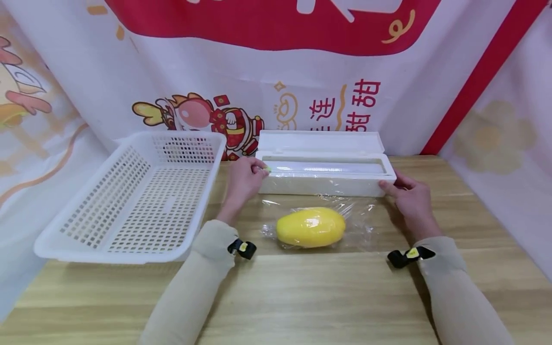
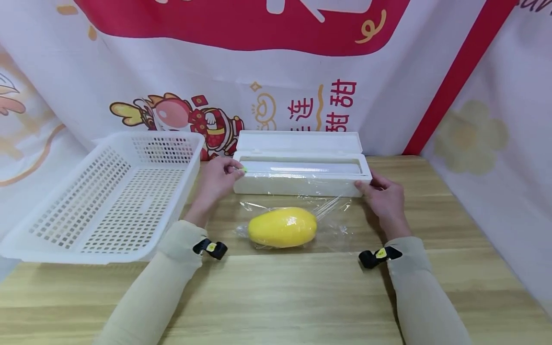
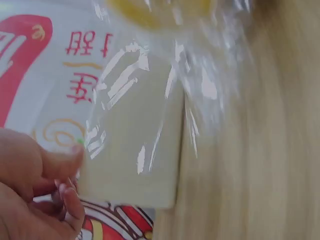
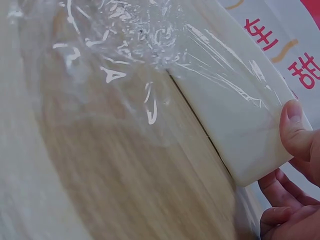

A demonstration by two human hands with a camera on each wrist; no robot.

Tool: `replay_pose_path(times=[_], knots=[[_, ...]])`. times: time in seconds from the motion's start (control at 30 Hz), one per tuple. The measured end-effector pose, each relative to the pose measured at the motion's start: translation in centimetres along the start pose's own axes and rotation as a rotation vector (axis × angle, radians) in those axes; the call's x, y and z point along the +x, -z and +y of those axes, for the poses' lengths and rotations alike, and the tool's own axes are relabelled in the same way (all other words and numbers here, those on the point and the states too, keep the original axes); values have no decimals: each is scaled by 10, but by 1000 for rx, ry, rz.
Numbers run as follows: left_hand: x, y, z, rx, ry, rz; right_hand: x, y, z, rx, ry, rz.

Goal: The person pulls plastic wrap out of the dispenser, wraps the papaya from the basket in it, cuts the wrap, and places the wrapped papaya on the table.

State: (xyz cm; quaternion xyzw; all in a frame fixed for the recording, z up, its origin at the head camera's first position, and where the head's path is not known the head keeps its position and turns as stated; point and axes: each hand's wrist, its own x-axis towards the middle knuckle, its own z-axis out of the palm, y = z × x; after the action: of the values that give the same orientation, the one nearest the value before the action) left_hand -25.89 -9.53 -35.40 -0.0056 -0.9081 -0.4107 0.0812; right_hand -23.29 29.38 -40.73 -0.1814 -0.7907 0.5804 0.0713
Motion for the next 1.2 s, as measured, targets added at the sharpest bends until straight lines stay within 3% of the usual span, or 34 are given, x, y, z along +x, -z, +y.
replay_pose_path(times=[0.17, 0.43, 0.6, 0.83, 0.97, 1.1, 1.2], knots=[[-2, 0, -2, -21, -17, 12, 4, 1, 2, 36, -2, -21], [-1, 2, -12, -153, 121, -8, 4, 5, 5, 89, 18, -10], [-2, 4, -14, -136, 94, 9, 4, 5, 5, 53, 18, -1], [-5, 6, -12, -160, 133, 6, 3, 3, 3, 16, 32, -2], [-7, 4, -15, -202, 122, 16, 1, 1, 2, 14, 35, -17], [-9, -2, -19, -239, 102, 51, -2, 5, 1, 121, -22, -73], [-11, -8, -21, -305, 149, 83, -5, 13, 0, 208, -75, -151]])
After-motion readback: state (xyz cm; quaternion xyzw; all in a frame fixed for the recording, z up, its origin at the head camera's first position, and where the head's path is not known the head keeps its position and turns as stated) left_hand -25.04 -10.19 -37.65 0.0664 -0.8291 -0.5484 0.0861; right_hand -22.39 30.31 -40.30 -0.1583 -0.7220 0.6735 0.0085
